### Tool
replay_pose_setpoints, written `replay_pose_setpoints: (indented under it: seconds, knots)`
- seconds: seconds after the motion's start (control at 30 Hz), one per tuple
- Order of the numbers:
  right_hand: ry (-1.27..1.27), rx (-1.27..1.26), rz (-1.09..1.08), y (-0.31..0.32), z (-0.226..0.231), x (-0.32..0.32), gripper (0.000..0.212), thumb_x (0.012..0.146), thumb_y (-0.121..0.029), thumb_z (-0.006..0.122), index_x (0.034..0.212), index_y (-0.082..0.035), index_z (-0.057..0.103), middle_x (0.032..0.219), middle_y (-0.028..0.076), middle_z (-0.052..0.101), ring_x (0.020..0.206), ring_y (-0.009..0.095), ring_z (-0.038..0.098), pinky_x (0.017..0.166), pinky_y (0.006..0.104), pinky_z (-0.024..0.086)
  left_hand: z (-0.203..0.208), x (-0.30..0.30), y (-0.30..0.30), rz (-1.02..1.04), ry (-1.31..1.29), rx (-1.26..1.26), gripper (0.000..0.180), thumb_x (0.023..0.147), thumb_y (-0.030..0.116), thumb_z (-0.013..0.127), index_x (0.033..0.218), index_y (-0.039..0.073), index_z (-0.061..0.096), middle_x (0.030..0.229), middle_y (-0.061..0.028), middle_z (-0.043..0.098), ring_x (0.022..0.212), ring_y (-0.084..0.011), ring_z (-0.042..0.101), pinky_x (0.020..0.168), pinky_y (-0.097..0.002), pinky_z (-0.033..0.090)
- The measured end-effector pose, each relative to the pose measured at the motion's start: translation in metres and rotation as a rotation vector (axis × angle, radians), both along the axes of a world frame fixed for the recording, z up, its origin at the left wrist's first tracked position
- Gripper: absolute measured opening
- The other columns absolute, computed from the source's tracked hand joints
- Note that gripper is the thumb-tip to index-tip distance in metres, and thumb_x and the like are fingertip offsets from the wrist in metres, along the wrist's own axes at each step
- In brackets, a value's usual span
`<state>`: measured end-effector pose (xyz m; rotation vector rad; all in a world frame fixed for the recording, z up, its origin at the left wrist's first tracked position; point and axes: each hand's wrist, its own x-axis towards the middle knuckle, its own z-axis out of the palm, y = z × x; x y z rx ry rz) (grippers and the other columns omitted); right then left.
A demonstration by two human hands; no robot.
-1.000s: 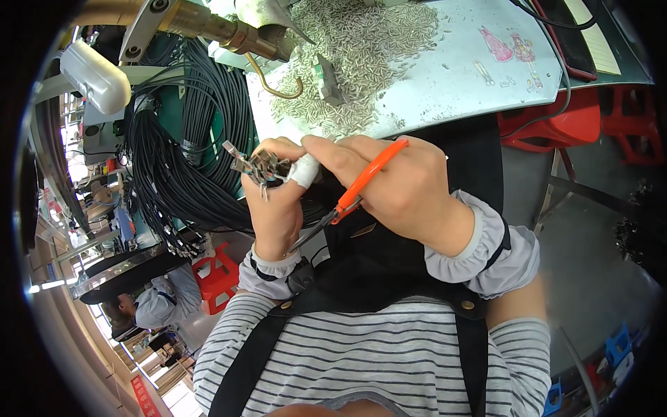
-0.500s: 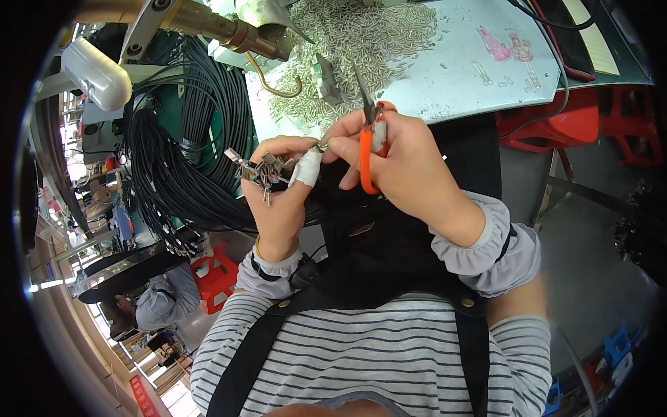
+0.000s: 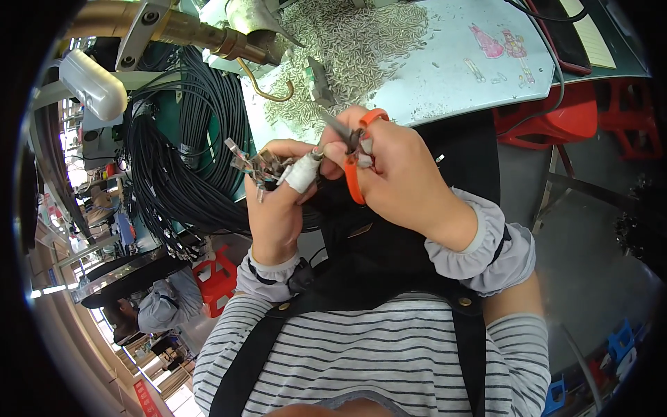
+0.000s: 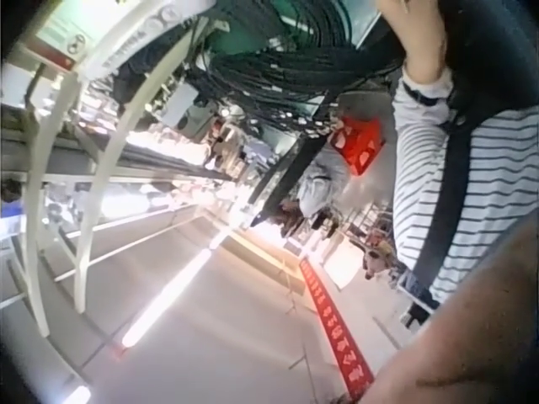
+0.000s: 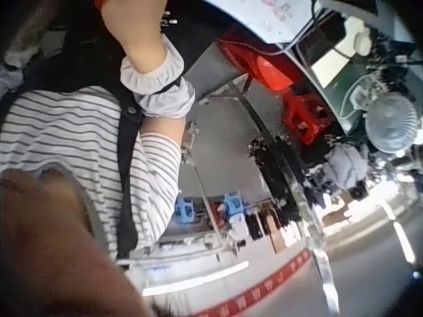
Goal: Trimming and stripping wires on an electronic component at a manufacturing workstation.
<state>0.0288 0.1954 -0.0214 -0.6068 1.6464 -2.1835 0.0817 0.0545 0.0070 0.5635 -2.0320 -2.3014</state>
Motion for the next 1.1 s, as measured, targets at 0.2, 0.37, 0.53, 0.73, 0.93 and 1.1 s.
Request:
replay_pose_setpoints:
  seconds: [0.2, 0.37, 0.53, 0.73, 0.93, 1.1]
  knots:
    - [0.047, 0.278, 0.039, 0.013, 0.010, 0.003, 0.019, 0.077, -0.015, 0.063, 0.078, 0.000, 0.052, 0.064, 0.004, 0.055, 0.054, 0.010, 0.055, 0.048, 0.0243, 0.043, 0.003, 0.000, -0.006, 0.001, 0.081, 0.034, 0.014, 0.073, -0.003, 0.062, 0.086, -0.001, 0.058, 0.083, -0.0036, 0.058, 0.074, -0.0076, 0.052, 0.068, -0.0202, 0.041]
    - [0.301, 0.733, -0.010, 0.009, 0.000, 0.012, 0.032, 0.065, -0.023, 0.074, 0.067, 0.000, 0.052, 0.047, 0.007, 0.048, 0.043, 0.017, 0.051, 0.042, 0.0270, 0.038, 0.005, -0.001, -0.001, 0.004, 0.166, -0.046, 0.016, 0.071, -0.004, 0.062, 0.086, -0.001, 0.058, 0.083, -0.0039, 0.058, 0.076, -0.0079, 0.053, 0.069, -0.0199, 0.041]
    - [0.368, 0.666, -0.154, -0.002, -0.009, 0.017, 0.031, 0.069, -0.023, 0.071, 0.067, 0.001, 0.051, 0.045, 0.010, 0.043, 0.037, 0.024, 0.046, 0.039, 0.0288, 0.037, 0.001, -0.004, -0.005, -0.016, 0.214, -0.119, 0.016, 0.071, -0.004, 0.062, 0.086, 0.000, 0.058, 0.083, -0.0043, 0.059, 0.078, -0.0082, 0.053, 0.071, -0.0196, 0.040]
    - [-0.055, 0.498, -0.006, 0.003, -0.018, 0.014, 0.025, 0.079, -0.019, 0.062, 0.068, -0.001, 0.049, 0.046, 0.005, 0.047, 0.036, 0.014, 0.045, 0.037, 0.0246, 0.035, -0.004, -0.028, -0.029, -0.074, -0.029, 0.249, 0.012, 0.074, 0.001, 0.060, 0.086, 0.001, 0.056, 0.074, -0.0024, 0.054, 0.058, -0.0071, 0.046, 0.052, -0.0195, 0.036]
    - [-0.393, 0.207, -0.134, -0.009, 0.009, -0.020, 0.021, 0.085, -0.018, 0.054, 0.073, -0.001, 0.049, 0.052, 0.001, 0.049, 0.040, 0.007, 0.044, 0.037, 0.0200, 0.033, -0.010, -0.060, -0.035, 0.018, -0.102, 0.376, 0.010, 0.076, 0.003, 0.058, 0.085, 0.002, 0.055, 0.064, 0.0009, 0.047, 0.045, -0.0052, 0.033, 0.040, -0.0199, 0.025]
    - [-0.175, 0.282, -0.196, -0.025, 0.005, -0.056, 0.018, 0.085, -0.016, 0.052, 0.080, 0.001, 0.051, 0.054, 0.001, 0.047, 0.040, 0.007, 0.043, 0.038, 0.0199, 0.033, -0.005, -0.075, -0.042, -0.079, -0.162, 0.324, 0.012, 0.076, 0.005, 0.058, 0.086, 0.003, 0.052, 0.063, 0.0012, 0.045, 0.044, -0.0042, 0.032, 0.039, -0.0179, 0.024]
